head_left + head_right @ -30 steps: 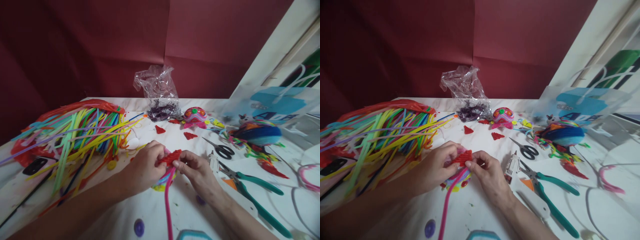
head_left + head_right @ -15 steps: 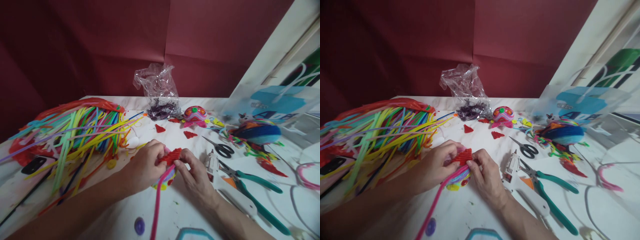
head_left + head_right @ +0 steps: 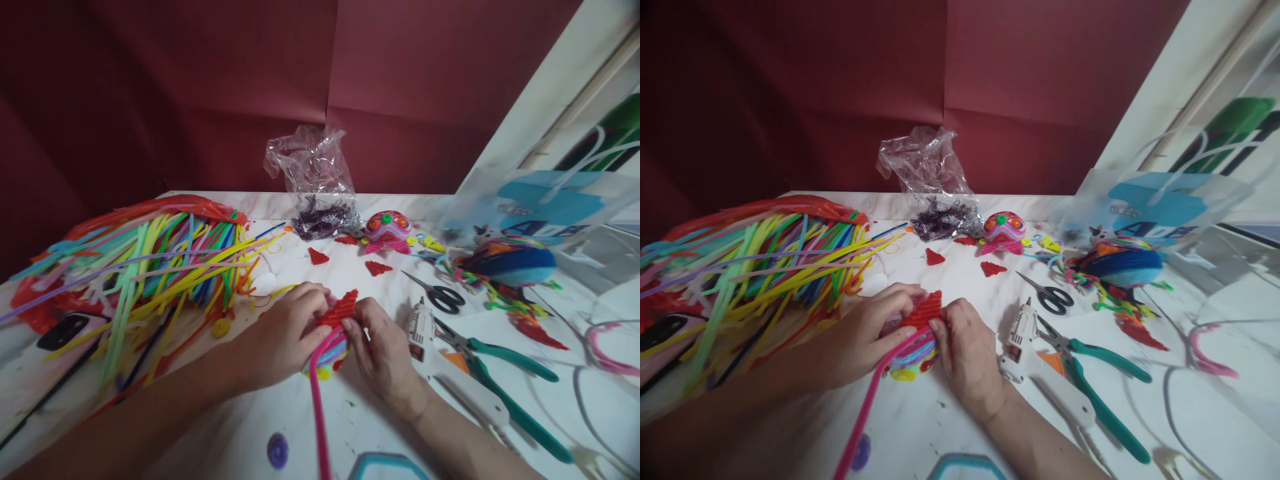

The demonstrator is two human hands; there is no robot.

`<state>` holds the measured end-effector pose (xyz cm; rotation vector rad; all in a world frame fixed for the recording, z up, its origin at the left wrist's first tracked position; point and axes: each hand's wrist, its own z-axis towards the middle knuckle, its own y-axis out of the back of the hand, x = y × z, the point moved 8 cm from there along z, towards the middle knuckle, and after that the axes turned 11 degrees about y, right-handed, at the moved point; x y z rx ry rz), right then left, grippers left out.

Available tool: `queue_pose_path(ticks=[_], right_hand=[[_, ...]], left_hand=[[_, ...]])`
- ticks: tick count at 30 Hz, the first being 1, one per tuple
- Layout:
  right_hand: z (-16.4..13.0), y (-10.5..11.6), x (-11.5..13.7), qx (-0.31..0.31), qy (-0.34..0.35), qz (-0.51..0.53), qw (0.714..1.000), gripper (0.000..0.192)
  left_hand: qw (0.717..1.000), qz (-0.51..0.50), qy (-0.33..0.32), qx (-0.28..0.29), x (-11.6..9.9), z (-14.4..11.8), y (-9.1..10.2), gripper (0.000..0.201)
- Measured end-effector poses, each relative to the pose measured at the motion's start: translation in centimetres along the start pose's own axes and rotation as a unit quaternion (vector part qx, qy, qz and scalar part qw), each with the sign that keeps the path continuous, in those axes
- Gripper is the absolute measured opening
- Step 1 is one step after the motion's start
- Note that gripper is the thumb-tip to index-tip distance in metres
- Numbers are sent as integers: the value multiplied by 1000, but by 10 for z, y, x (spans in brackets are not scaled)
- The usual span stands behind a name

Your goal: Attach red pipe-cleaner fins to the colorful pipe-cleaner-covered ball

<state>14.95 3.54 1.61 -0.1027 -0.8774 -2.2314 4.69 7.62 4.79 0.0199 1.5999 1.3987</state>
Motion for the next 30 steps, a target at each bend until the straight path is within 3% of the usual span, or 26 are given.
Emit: queue_pose_path(ticks=[2,7,12,17,21,30], right_hand=[[1,-1,1,2,5,-7,1000,17],[4,-1,4,8,26,-20,999,17],[7,-1,7,19,40,-26,999,16],[7,0,8,25,42,-28,998,18],[6,0,7,30,36,-23,999,18],[4,0,4,22,3,38,999,16]], left_hand=[[999,15,-27,7,0,-5,-1,2],[998,23,-52,-26,7,-13,-1,31],[995,-68,-38,-66,13,-12,4,18],[989,-65,-47,-127,9,-16,10,16],[982,-68,-13,-176,12,-20,13,18],[981,-96,10,-170,18,-19,11,23]])
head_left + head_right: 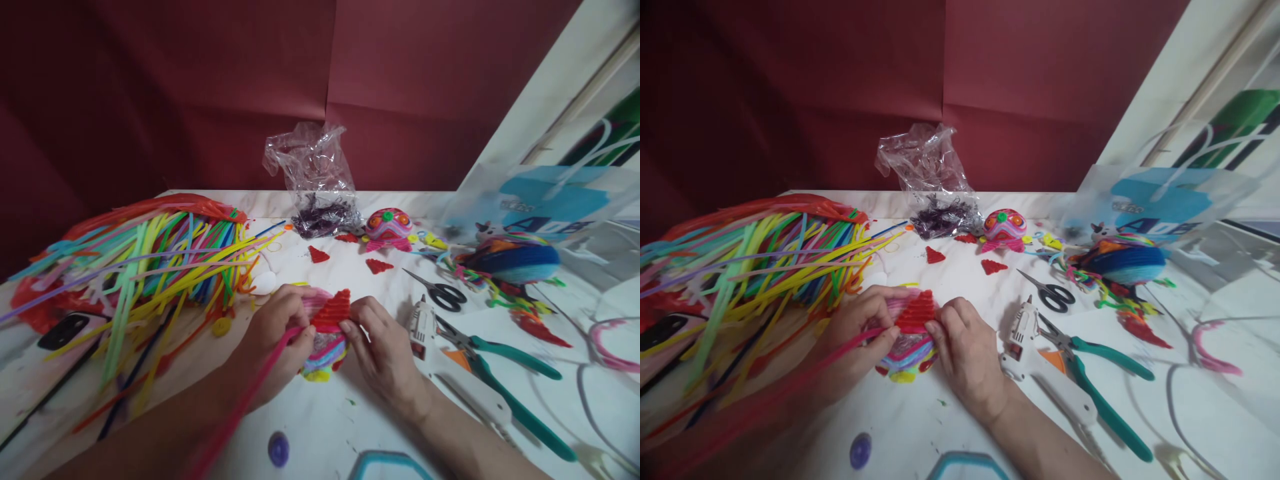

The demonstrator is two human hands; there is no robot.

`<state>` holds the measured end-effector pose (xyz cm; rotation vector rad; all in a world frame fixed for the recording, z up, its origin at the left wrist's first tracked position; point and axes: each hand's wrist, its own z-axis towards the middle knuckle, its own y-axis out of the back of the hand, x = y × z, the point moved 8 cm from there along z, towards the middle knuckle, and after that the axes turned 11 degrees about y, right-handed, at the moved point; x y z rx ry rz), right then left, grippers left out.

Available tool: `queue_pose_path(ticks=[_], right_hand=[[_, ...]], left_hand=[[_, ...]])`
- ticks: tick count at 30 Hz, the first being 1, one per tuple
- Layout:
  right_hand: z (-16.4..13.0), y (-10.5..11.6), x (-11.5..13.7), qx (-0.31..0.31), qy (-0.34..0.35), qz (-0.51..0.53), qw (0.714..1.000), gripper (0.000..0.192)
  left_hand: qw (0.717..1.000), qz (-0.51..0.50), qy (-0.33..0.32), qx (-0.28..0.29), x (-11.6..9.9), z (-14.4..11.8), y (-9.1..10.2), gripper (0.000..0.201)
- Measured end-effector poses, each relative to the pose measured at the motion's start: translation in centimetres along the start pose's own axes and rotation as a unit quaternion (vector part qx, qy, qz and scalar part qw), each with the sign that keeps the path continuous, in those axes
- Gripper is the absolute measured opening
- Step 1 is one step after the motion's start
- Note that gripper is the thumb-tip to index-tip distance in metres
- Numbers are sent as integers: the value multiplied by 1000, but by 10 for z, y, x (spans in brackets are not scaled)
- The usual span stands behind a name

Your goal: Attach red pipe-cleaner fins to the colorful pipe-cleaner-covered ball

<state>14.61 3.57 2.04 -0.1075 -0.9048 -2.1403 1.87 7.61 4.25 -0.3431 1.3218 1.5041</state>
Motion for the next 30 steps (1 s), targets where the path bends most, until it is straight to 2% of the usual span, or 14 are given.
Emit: queue_pose_path(ticks=[6,10,16,19,24,30], right_hand=[[-11,1,-13,-28,-92,99,990,5],[-16,-2,-19,-23,-151,150,977,17],[-20,-6,-23,-3,-195,186,963,27],[-26,-5,-24,-3,-222,214,951,31],[-31,-6,-27,-16,-277,280,919,36],[-25,-25,-31,-19,-322,394,861,53]], left_hand=[[1000,14,-13,-14,-3,-4,0,26],[1000,9,-18,-16,-4,-6,0,28],[1000,-7,7,5,-2,-6,-2,28],[1000,-3,1,-3,-3,-7,0,28],[1000,4,9,-15,2,-8,0,23],[997,37,40,-63,3,-10,1,19]])
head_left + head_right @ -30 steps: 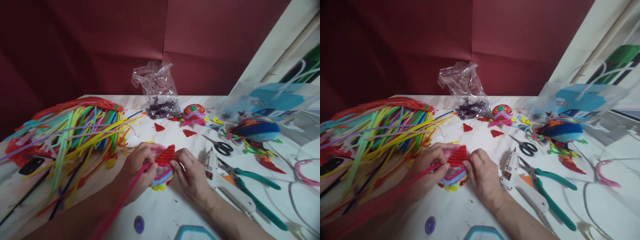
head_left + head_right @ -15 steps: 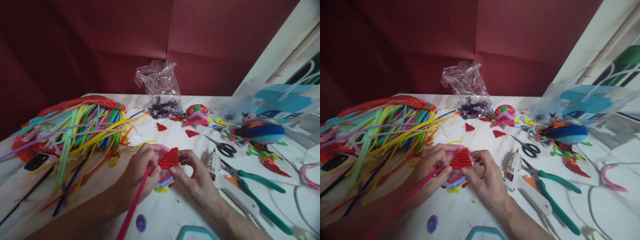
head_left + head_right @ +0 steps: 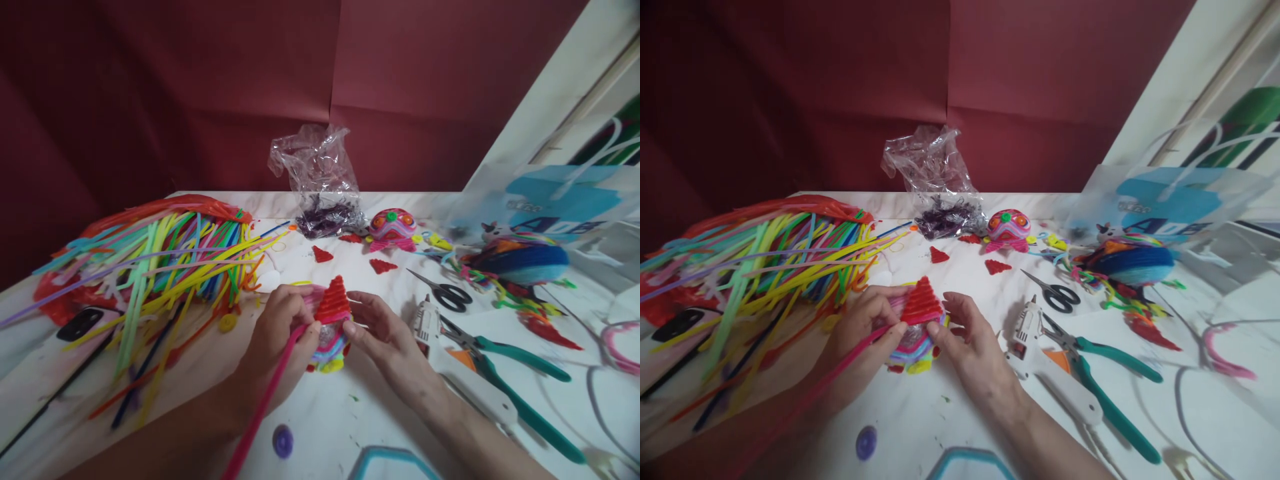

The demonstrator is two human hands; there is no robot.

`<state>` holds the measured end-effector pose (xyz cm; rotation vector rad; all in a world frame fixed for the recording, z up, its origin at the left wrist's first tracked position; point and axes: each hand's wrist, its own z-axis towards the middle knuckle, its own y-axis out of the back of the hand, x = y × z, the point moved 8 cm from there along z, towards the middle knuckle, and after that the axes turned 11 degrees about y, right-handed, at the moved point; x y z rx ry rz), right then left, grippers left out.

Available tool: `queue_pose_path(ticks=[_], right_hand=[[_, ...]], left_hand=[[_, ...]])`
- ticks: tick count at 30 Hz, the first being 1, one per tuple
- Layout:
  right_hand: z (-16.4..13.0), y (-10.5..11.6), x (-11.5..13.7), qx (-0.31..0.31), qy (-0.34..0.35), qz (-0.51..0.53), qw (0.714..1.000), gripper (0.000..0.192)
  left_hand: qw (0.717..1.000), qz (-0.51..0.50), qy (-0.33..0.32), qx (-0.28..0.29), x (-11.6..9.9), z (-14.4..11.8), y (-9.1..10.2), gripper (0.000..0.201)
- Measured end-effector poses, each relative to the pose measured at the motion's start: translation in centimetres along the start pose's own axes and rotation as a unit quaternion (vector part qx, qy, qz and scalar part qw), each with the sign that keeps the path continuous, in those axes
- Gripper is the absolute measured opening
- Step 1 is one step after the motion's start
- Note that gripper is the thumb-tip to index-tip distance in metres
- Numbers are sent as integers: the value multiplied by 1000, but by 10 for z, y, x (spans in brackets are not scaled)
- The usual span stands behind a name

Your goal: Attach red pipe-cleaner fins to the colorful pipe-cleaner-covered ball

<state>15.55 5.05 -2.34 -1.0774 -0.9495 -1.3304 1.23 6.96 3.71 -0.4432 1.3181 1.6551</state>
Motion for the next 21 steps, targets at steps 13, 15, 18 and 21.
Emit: queue_pose_path(ticks=[13,15,18,21], right_hand=[[11,8,-10,-11,-101,54,993,10],[12,10,-12,-20,-107,47,993,6],[10,11,-11,-31,-108,47,993,7],[7,9,-9,-29,-108,68,991,13]], left_hand=[[997,-48,49,-35,0,2,-10,19],[996,-52,57,-41,0,1,-11,19],[995,-56,63,-59,0,-1,-10,19],[994,-59,60,-72,0,-3,-10,19]])
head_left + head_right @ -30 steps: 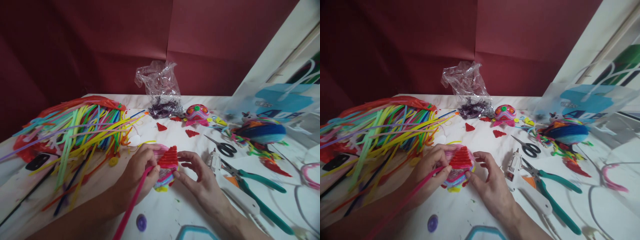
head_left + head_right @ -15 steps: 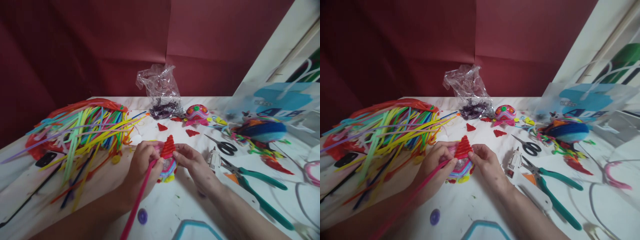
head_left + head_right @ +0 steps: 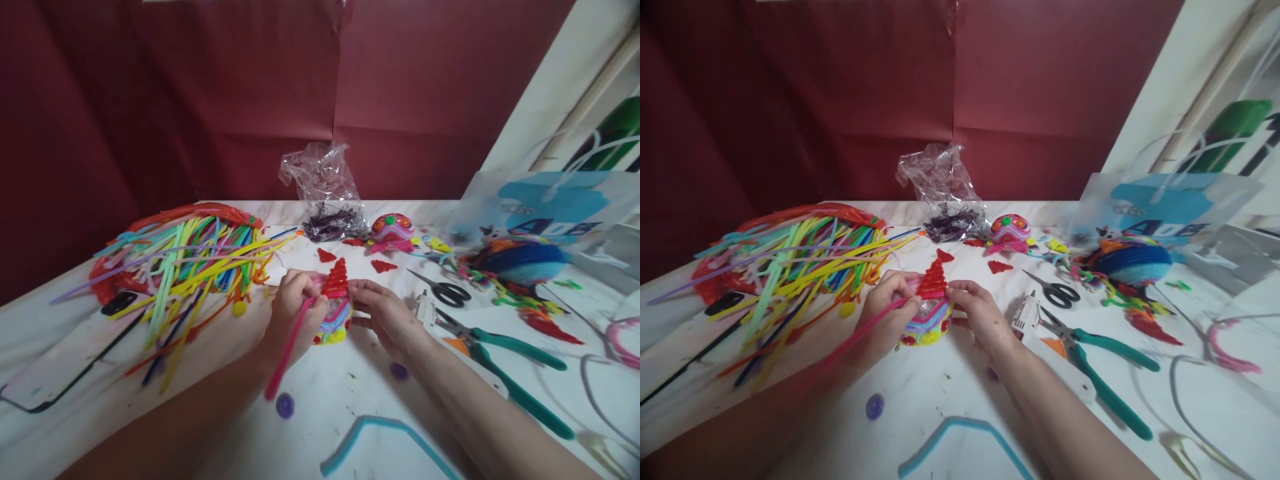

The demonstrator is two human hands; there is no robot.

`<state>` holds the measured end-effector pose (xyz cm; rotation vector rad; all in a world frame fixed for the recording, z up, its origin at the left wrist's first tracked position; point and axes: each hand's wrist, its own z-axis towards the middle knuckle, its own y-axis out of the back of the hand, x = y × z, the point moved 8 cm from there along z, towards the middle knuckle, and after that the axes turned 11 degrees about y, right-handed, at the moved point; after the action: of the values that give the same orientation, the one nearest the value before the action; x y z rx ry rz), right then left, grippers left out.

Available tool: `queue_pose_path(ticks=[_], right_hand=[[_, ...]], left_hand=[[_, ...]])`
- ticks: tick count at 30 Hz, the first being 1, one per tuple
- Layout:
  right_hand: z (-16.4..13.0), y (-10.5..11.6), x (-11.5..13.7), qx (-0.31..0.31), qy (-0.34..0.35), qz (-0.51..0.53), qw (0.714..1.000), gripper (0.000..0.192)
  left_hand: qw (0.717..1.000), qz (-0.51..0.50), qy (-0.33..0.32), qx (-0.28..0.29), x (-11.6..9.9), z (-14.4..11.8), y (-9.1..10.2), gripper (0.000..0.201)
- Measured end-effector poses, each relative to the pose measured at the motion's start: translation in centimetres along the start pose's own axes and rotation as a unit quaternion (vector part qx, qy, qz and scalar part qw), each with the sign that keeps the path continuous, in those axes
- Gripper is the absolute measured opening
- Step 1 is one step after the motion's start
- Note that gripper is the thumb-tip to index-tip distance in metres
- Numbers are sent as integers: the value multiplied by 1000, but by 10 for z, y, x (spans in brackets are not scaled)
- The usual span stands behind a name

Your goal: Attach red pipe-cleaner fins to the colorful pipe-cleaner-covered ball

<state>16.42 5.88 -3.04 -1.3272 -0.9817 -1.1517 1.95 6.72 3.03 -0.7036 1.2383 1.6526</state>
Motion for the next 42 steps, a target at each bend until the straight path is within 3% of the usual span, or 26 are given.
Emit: queue_pose_path(ticks=[3,9,13,16,22,26,29,32,36,39,42], right_hand=[[-3,-7,-1,14,1,11,1000,23],[2,-18,-11,31,-25,-32,999,23],[10,-15,-1,64,-28,-84,994,18],[11,-14,13,107,-16,-123,986,16],[7,-24,27,167,10,-180,969,16],[2,-35,29,190,17,-213,958,18],[-2,-43,32,203,23,-239,949,19],[-6,-52,35,218,31,-261,940,19],[-6,-63,36,227,35,-282,932,20],[-6,-68,33,224,41,-275,934,21],[-8,-70,29,224,56,-241,943,23]], left_hand=[[1000,-8,-2,-9,1,-1,0,17],[998,-37,17,-39,5,-2,2,15],[995,-63,31,-74,8,-14,2,14],[994,-77,26,-69,9,-28,-2,13],[993,-118,21,-9,17,-44,7,9],[984,-168,46,44,26,-36,24,7],[979,-178,68,69,27,-26,34,20],[973,-159,69,156,21,-21,26,32],[961,-120,71,239,21,-23,14,28],[959,-120,85,242,25,-27,12,31],[964,-138,103,202,29,-32,15,31]])
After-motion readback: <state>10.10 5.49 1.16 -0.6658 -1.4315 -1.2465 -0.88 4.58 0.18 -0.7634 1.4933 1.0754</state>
